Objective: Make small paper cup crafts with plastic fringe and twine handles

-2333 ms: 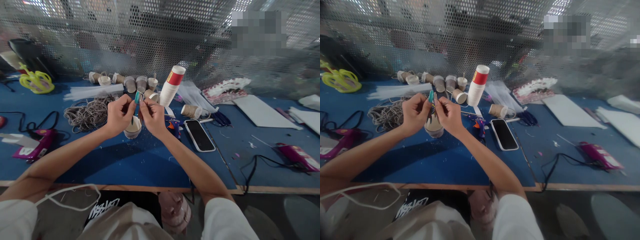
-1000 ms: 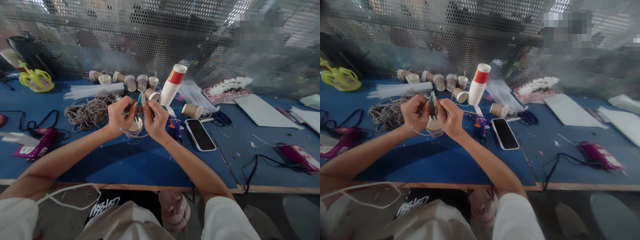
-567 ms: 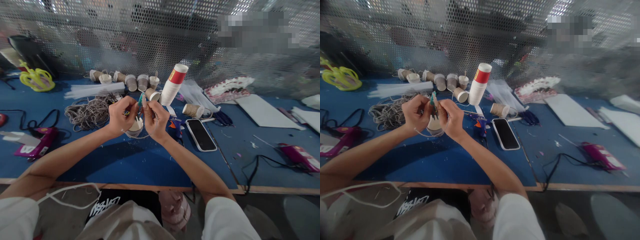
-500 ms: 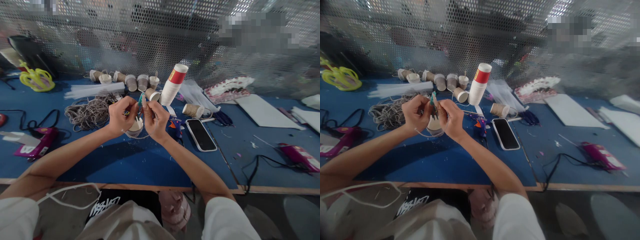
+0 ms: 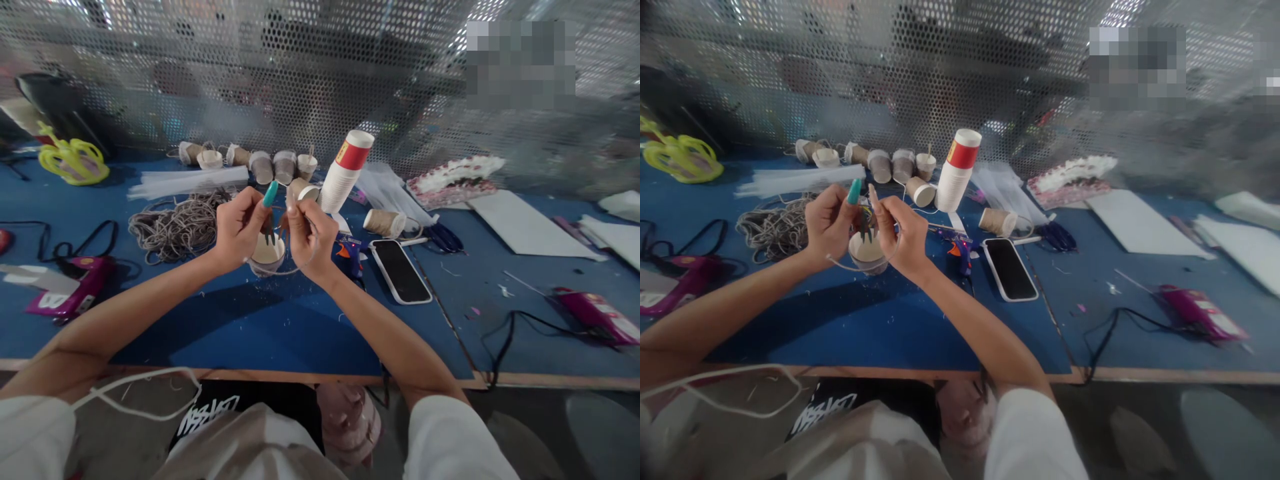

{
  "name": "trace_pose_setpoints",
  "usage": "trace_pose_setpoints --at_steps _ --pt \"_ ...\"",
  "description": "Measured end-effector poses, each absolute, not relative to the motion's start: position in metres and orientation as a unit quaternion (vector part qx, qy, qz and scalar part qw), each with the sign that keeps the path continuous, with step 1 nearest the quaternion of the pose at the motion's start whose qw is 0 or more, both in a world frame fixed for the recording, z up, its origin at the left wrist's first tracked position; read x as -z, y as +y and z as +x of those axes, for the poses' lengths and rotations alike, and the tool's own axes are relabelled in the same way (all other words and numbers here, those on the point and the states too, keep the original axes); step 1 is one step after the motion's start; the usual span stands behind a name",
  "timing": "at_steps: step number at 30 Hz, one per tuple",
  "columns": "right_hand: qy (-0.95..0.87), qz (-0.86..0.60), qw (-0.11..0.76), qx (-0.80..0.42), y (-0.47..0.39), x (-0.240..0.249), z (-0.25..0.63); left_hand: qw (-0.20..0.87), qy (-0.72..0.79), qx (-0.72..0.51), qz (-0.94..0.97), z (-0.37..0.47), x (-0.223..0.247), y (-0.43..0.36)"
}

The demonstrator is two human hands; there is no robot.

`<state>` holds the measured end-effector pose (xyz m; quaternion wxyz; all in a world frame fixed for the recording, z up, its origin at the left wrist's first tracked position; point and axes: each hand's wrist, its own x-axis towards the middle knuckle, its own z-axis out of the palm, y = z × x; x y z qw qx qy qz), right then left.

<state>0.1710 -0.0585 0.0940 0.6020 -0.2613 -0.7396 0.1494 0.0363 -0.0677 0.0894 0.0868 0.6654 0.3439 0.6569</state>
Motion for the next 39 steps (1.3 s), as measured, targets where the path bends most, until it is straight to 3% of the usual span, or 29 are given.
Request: trace_pose_setpoints --at_steps 7,15,20,27,32,39 --pt "-0.742 -0.253 0.594 -0.182 -0.060 -0.095 0.171 0.089 0.363 -0.655 0.656 0.037 -0.090 -0.069" --pt "-0.698 -0.297 0.597 -0.261 -0.042 -0.094 0.172 0.238 0.310 -0.627 0.673 0.023 -0.091 -0.046" --pt "-0.660 -0.394 0.510 -0.385 -0.019 -0.094 0.176 0.240 0.308 -0.623 0.677 0.000 -0.105 -0.033" --pt "-0.665 -0.424 0.392 -0.474 -0.017 -0.100 0.180 0.032 0.391 -0.540 0.744 -0.001 -0.112 -0.045" --pt "-0.674 -0.461 0.316 -0.483 -0.029 -0.119 0.184 0.033 0.488 -0.486 0.724 0.001 -0.112 -0.049" --pt "-0.676 -0.455 0.227 -0.533 -0.034 -0.137 0.194 -0.029 0.495 -0.433 0.753 -0.002 -0.119 -0.052"
